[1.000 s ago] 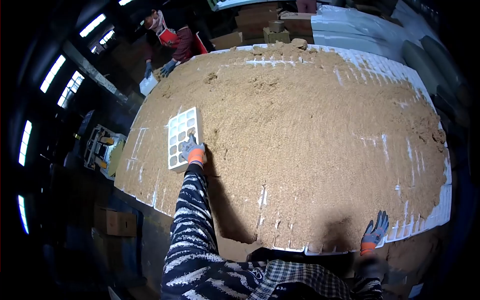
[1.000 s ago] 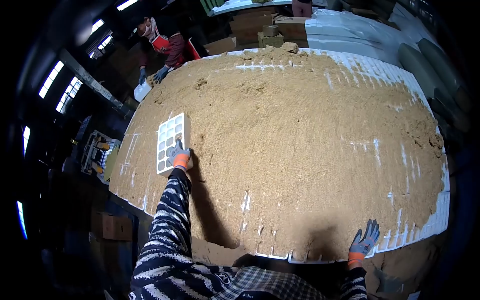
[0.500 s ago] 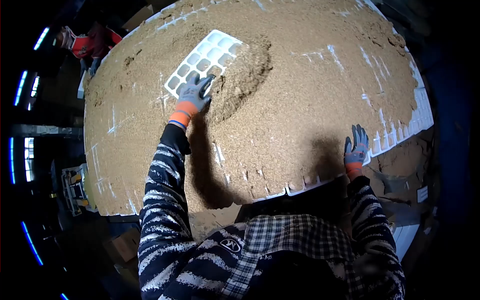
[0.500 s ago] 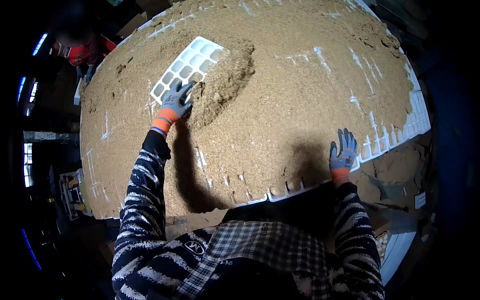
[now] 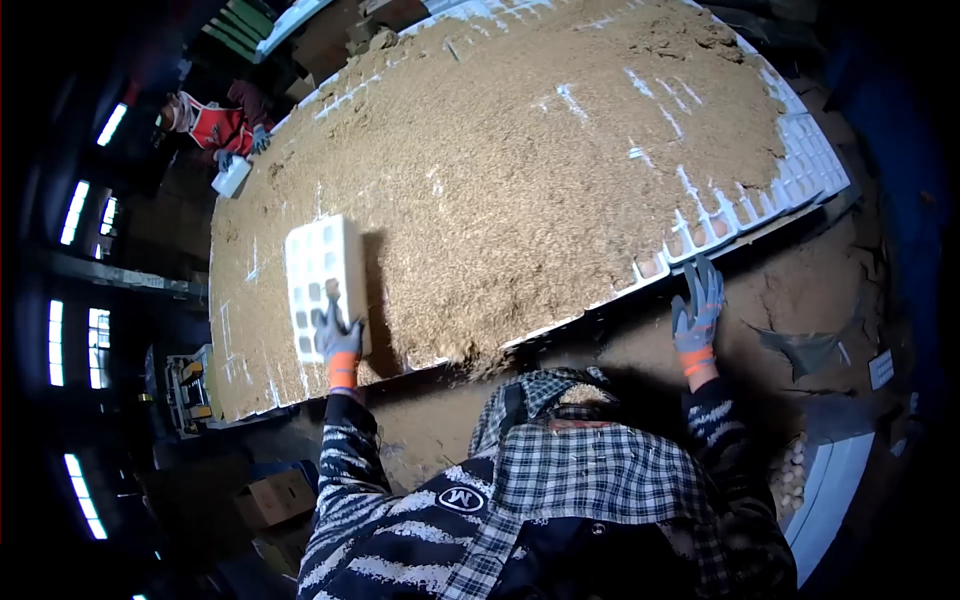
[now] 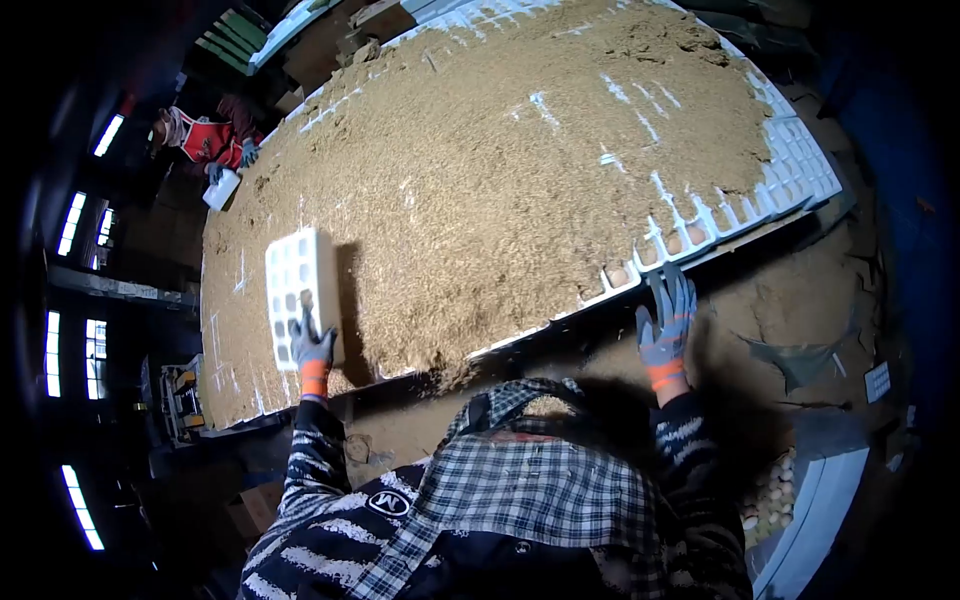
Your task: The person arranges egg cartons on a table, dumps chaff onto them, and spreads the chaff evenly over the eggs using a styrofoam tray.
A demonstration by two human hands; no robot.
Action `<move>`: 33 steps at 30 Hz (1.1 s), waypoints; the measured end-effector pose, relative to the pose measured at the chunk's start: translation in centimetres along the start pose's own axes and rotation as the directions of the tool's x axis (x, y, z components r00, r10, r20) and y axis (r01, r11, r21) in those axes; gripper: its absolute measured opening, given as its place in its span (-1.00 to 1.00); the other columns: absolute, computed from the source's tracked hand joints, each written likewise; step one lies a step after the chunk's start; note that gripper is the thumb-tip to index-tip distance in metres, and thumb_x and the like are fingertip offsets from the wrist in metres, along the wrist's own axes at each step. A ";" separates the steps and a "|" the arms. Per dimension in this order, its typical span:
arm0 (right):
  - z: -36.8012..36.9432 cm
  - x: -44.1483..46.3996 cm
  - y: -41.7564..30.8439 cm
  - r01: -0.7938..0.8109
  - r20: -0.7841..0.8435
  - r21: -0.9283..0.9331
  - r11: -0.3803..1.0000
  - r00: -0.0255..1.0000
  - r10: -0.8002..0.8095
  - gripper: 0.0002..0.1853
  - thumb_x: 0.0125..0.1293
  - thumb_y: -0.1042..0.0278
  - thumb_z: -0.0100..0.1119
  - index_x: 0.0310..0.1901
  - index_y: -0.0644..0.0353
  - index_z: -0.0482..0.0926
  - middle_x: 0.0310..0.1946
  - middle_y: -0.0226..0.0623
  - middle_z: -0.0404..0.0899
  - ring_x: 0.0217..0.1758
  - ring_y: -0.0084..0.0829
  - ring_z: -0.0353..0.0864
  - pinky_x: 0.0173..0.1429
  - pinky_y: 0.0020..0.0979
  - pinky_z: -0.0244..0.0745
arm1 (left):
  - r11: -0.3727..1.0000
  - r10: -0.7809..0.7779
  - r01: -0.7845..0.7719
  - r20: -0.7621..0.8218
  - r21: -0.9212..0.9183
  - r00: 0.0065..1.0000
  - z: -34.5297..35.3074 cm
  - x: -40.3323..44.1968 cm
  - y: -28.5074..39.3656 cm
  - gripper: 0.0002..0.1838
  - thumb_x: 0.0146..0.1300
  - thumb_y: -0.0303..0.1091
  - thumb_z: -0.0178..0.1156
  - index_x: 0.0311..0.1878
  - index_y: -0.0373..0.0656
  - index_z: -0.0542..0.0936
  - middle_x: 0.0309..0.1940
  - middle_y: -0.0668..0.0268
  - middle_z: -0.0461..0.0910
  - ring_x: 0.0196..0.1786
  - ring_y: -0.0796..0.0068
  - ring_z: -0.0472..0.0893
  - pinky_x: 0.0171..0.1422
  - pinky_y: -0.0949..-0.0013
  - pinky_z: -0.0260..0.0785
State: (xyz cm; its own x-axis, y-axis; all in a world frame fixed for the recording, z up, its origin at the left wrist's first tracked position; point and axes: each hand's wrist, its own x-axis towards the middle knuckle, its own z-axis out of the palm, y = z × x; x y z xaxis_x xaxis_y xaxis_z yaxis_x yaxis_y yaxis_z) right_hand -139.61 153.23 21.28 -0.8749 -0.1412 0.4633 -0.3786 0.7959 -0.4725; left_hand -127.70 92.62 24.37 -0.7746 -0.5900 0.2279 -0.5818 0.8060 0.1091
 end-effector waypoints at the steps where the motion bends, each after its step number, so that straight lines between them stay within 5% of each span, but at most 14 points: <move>1: -2.9 -1.7 0.9 -0.085 0.073 0.013 0.996 0.994 0.083 -0.44 0.31 0.31 0.07 0.35 0.19 0.36 0.43 -0.08 0.22 0.49 -0.02 0.11 0.59 0.00 -0.15 | 0.960 -0.264 0.264 -0.017 0.094 0.964 0.9 -2.0 -3.2 -0.06 0.00 -0.04 0.44 0.47 0.07 0.25 0.29 -0.10 0.36 0.24 -0.16 0.42 0.31 0.08 0.32; 2: -4.8 -4.3 3.1 -0.134 0.096 -0.026 0.991 0.986 0.136 -0.46 0.31 0.31 0.06 0.34 0.18 0.36 0.44 -0.10 0.21 0.50 -0.03 0.11 0.58 -0.02 -0.13 | 0.928 -0.308 0.287 -0.058 -0.239 0.949 5.9 -3.9 -10.1 -0.07 0.02 -0.05 0.39 0.49 0.11 0.22 0.27 -0.10 0.39 0.21 -0.13 0.47 0.31 0.10 0.33; 4: -7.2 -10.7 7.8 -0.308 0.075 -0.107 0.945 0.946 0.317 -0.47 0.35 0.30 0.06 0.35 0.18 0.36 0.44 -0.12 0.22 0.50 -0.06 0.12 0.56 -0.06 -0.07 | 0.867 -0.450 0.421 0.057 0.266 0.891 1.6 -7.8 -1.7 -0.09 0.02 -0.02 0.32 0.49 0.13 0.22 0.14 -0.10 0.51 0.20 -0.02 0.50 0.28 0.10 0.33; 11: -12.2 -26.8 19.1 -0.410 0.043 -0.124 0.904 0.908 0.417 -0.48 0.36 0.27 0.02 0.35 0.19 0.35 0.41 -0.06 0.25 0.47 -0.06 0.19 0.52 -0.10 0.04 | 0.988 -0.152 0.139 0.250 0.069 0.956 4.4 -6.3 20.0 -0.12 0.05 0.09 0.26 0.48 0.13 0.24 0.11 -0.11 0.51 0.20 -0.11 0.44 0.26 0.01 0.31; 16: -15.1 -23.7 20.2 -0.439 0.046 -0.124 0.890 0.893 0.447 -0.48 0.37 0.27 0.02 0.34 0.19 0.35 0.40 -0.05 0.25 0.47 -0.05 0.19 0.52 -0.10 0.05 | 0.999 0.010 -0.018 0.207 0.036 0.978 6.8 -6.3 37.3 -0.11 0.01 0.05 0.31 0.47 0.13 0.27 0.25 -0.20 0.33 0.27 -0.20 0.37 0.32 0.02 0.29; 20: -16.3 -20.1 21.1 -0.416 0.055 -0.121 0.901 0.904 0.425 -0.49 0.37 0.27 0.01 0.34 0.20 0.35 0.40 -0.04 0.26 0.47 -0.05 0.19 0.52 -0.10 0.05 | 0.981 0.151 -0.105 0.297 -0.164 0.943 6.0 -5.7 49.0 -0.11 -0.02 -0.04 0.35 0.46 0.17 0.28 0.22 -0.17 0.32 0.26 -0.22 0.37 0.31 0.04 0.31; 22: -16.3 -18.3 21.6 -0.397 0.067 -0.121 0.910 0.911 0.406 -0.49 0.37 0.27 0.01 0.33 0.20 0.36 0.39 -0.03 0.26 0.47 -0.04 0.19 0.52 -0.10 0.05 | 0.950 0.300 -0.263 0.260 -0.167 0.918 6.5 -6.5 54.3 -0.11 -0.02 -0.02 0.37 0.45 0.18 0.29 0.23 -0.17 0.32 0.26 -0.18 0.38 0.31 0.03 0.31; 24: -16.5 -16.8 22.4 -0.376 0.077 -0.132 0.917 0.919 0.388 -0.49 0.38 0.27 0.01 0.33 0.20 0.36 0.39 -0.03 0.26 0.47 -0.04 0.19 0.52 -0.10 0.05 | 0.774 0.605 -0.550 0.114 -0.313 0.788 8.4 -6.5 56.6 -0.11 -0.02 0.01 0.38 0.45 0.19 0.29 0.26 -0.17 0.31 0.29 -0.16 0.37 0.31 0.01 0.32; 25: -16.5 -16.0 22.8 -0.368 0.085 -0.136 0.920 0.921 0.381 -0.49 0.38 0.27 0.01 0.33 0.21 0.36 0.39 -0.02 0.26 0.47 -0.04 0.19 0.52 -0.10 0.05 | 0.762 0.626 -0.554 0.163 -0.335 0.763 6.8 -6.2 57.6 -0.11 -0.01 0.05 0.39 0.44 0.19 0.30 0.28 -0.17 0.31 0.30 -0.16 0.38 0.31 -0.01 0.32; 28: -16.9 -13.8 24.1 -0.338 0.117 -0.153 0.929 0.927 0.356 -0.50 0.38 0.27 0.00 0.33 0.21 0.36 0.39 -0.02 0.26 0.47 -0.04 0.19 0.52 -0.10 0.05 | 0.850 0.492 -0.477 0.015 -0.223 0.870 3.8 -2.1 55.2 -0.14 -0.01 0.08 0.40 0.42 0.19 0.34 0.25 -0.15 0.36 0.26 -0.13 0.44 0.29 0.00 0.35; 31: -18.3 -11.2 24.7 -0.322 0.168 -0.163 0.932 0.922 0.348 -0.50 0.38 0.27 0.00 0.32 0.21 0.36 0.38 -0.01 0.27 0.47 -0.03 0.19 0.52 -0.10 0.05 | 0.991 0.122 -0.127 -0.130 -0.037 0.984 5.9 4.9 46.4 -0.18 0.00 0.06 0.37 0.38 0.14 0.37 0.20 -0.14 0.45 0.24 -0.09 0.46 0.18 -0.02 0.38; 33: -18.5 -10.5 26.2 -0.321 0.189 -0.171 0.931 0.917 0.351 -0.50 0.38 0.27 0.00 0.32 0.22 0.36 0.38 -0.01 0.27 0.47 -0.03 0.19 0.52 -0.10 0.05 | 0.983 -0.180 0.179 0.010 0.044 0.984 6.5 7.8 41.3 -0.17 0.04 0.11 0.29 0.41 0.05 0.34 0.11 -0.04 0.56 0.26 -0.09 0.45 0.25 -0.01 0.34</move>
State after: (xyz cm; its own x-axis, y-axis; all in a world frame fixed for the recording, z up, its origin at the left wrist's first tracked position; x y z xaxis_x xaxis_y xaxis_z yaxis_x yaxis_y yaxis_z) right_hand -134.78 186.46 17.91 -0.9924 0.0384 0.1169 -0.0199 0.8875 -0.4604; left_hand -159.34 120.98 24.31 -0.6596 -0.7258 0.1953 -0.7215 0.6843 0.1060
